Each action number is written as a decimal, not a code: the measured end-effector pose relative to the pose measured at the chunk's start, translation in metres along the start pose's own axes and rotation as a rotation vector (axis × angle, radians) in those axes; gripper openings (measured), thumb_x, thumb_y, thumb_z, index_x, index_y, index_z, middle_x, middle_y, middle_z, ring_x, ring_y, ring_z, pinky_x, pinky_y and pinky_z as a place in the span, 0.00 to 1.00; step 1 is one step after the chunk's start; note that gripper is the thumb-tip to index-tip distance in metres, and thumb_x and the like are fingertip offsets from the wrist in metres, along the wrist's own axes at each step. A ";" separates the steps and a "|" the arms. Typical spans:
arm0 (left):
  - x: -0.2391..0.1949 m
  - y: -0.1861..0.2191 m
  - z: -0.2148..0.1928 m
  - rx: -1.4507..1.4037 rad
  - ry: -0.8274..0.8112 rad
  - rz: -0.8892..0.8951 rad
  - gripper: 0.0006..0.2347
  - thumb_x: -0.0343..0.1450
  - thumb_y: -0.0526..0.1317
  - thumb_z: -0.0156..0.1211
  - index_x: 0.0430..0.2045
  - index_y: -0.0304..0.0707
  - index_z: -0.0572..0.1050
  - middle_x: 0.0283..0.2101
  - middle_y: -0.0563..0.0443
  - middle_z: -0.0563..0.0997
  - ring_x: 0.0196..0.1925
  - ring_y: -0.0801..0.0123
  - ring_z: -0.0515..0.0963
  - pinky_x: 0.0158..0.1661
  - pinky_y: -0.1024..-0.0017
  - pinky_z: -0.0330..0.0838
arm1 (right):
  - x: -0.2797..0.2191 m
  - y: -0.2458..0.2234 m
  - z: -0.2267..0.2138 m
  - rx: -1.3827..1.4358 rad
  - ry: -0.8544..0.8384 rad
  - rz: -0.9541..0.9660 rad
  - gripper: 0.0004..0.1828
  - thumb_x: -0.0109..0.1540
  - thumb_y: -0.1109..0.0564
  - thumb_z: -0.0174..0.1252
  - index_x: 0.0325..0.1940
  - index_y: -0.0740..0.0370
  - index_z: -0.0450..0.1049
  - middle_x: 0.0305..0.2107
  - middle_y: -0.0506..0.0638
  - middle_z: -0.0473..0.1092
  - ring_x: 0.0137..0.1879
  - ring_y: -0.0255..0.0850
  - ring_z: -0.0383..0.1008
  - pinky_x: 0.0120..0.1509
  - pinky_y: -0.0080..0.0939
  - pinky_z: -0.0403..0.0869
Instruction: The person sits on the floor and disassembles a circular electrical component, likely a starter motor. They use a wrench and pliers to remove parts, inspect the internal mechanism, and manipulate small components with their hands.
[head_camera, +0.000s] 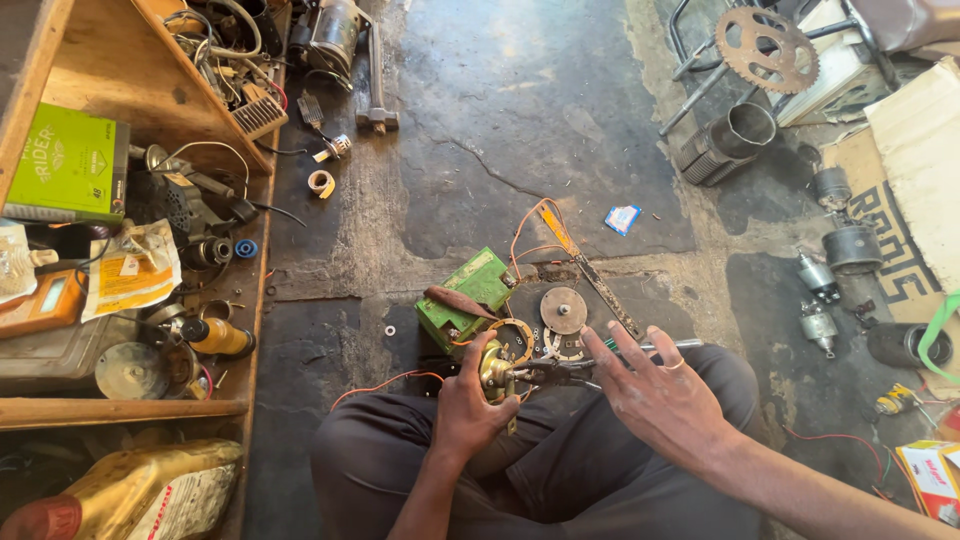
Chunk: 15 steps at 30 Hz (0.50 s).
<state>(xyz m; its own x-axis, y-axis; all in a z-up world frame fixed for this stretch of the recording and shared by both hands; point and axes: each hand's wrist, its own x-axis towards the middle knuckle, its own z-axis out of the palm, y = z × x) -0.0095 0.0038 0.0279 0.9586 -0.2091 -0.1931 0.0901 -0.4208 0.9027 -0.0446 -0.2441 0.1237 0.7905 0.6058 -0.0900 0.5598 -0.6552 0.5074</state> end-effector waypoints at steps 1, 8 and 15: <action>0.000 0.000 0.000 0.001 -0.005 0.001 0.41 0.56 0.41 0.72 0.66 0.55 0.58 0.44 0.38 0.85 0.45 0.47 0.86 0.47 0.59 0.80 | 0.000 0.000 0.000 0.014 0.008 -0.009 0.20 0.58 0.52 0.55 0.52 0.58 0.79 0.70 0.51 0.59 0.70 0.47 0.59 0.67 0.57 0.59; 0.001 -0.005 0.005 -0.013 0.017 0.022 0.43 0.56 0.40 0.72 0.67 0.50 0.54 0.44 0.36 0.84 0.45 0.44 0.85 0.47 0.56 0.79 | 0.003 -0.003 0.002 -0.065 0.069 -0.054 0.20 0.58 0.52 0.55 0.51 0.59 0.80 0.62 0.52 0.64 0.62 0.48 0.63 0.62 0.61 0.62; 0.001 -0.011 0.015 -0.023 0.109 0.088 0.38 0.59 0.36 0.71 0.66 0.48 0.57 0.43 0.35 0.84 0.47 0.41 0.84 0.47 0.55 0.79 | 0.012 -0.010 0.006 0.279 -0.295 0.051 0.07 0.61 0.55 0.59 0.42 0.56 0.79 0.44 0.52 0.64 0.54 0.51 0.67 0.69 0.78 0.64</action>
<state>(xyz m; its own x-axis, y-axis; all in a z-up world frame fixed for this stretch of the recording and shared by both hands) -0.0137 -0.0054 0.0120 0.9867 -0.1462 -0.0713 0.0098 -0.3844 0.9231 -0.0390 -0.2335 0.1123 0.8338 0.4402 -0.3332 0.5316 -0.8030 0.2695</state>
